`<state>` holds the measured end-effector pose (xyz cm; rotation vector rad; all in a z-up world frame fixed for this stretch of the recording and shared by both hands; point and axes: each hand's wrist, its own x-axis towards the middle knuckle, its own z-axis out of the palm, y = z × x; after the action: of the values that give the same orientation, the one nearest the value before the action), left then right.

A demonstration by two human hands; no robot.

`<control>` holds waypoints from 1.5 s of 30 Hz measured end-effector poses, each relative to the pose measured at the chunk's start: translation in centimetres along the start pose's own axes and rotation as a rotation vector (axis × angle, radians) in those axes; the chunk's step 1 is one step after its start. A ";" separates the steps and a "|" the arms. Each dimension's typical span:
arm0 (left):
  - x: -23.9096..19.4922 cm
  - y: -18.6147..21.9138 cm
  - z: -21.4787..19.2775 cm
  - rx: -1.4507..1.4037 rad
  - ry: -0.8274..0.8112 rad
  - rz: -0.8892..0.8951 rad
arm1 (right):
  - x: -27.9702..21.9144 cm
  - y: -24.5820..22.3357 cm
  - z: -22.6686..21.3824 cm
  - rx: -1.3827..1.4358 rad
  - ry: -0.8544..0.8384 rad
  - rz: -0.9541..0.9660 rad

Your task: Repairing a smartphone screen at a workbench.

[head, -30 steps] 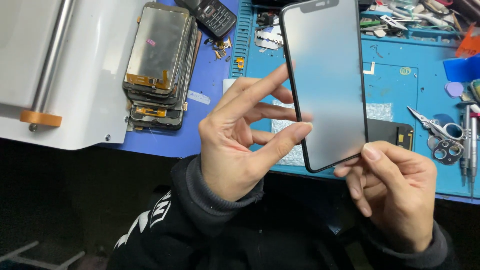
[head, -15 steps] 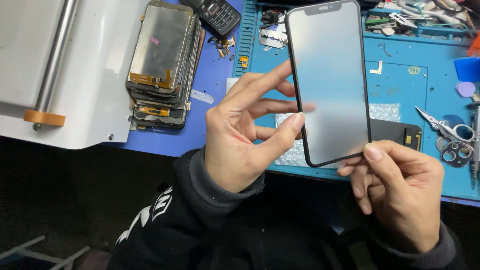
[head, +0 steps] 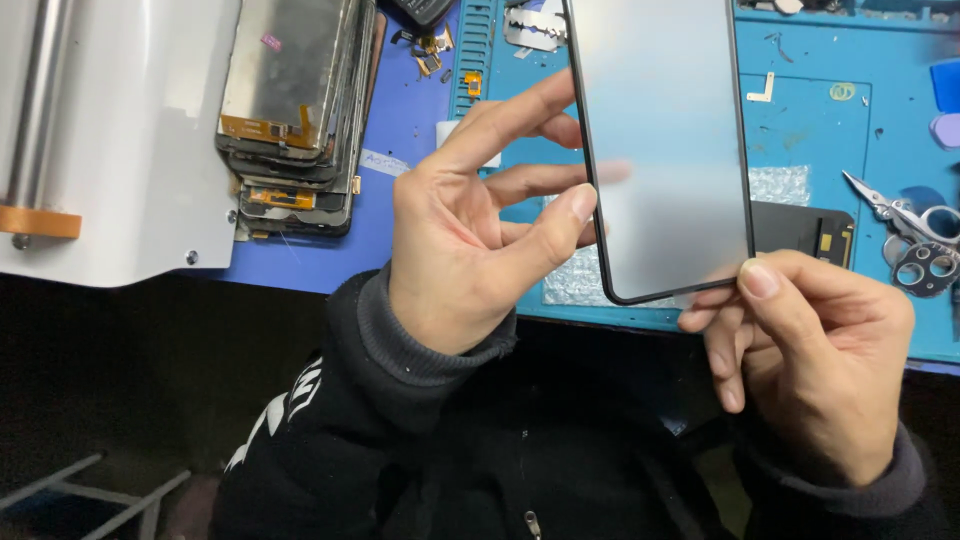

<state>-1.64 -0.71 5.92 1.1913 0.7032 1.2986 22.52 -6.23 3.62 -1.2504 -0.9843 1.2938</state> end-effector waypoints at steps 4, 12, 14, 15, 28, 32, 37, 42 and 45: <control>0.1 -0.2 -0.3 -0.037 -0.007 -0.028 | 0.0 -0.3 0.1 -0.024 -0.003 0.006; 0.2 -1.7 -1.4 -0.120 -0.062 -0.029 | 0.0 -0.6 0.2 -0.068 0.004 -0.013; 0.2 -1.7 -1.6 -0.115 -0.067 -0.031 | -0.1 -0.6 0.3 -0.069 0.006 -0.013; 0.2 -1.7 -1.6 -0.109 -0.073 -0.030 | -0.1 -0.6 0.3 -0.070 0.007 -0.015; -0.1 -1.3 -1.6 -0.103 -0.087 -0.016 | -0.2 -0.5 0.4 -0.066 -0.003 -0.017; -0.1 -1.2 -1.7 -0.125 -0.096 -0.019 | -0.2 -0.5 0.4 -0.085 0.001 -0.010; -0.2 -1.2 -1.5 -0.152 -0.096 -0.026 | -0.2 -0.4 0.5 -0.057 -0.005 -0.012; -0.3 -0.6 -1.3 -0.111 -0.096 -0.017 | -0.3 -0.3 0.5 -0.080 0.015 -0.003; 0.0 0.6 -1.0 -0.015 -0.079 -0.062 | -0.3 0.0 0.3 -0.101 -0.010 -0.018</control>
<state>-2.75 -0.51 6.14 1.1927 0.6668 1.1974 22.20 -6.47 3.69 -1.3095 -1.0768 1.2504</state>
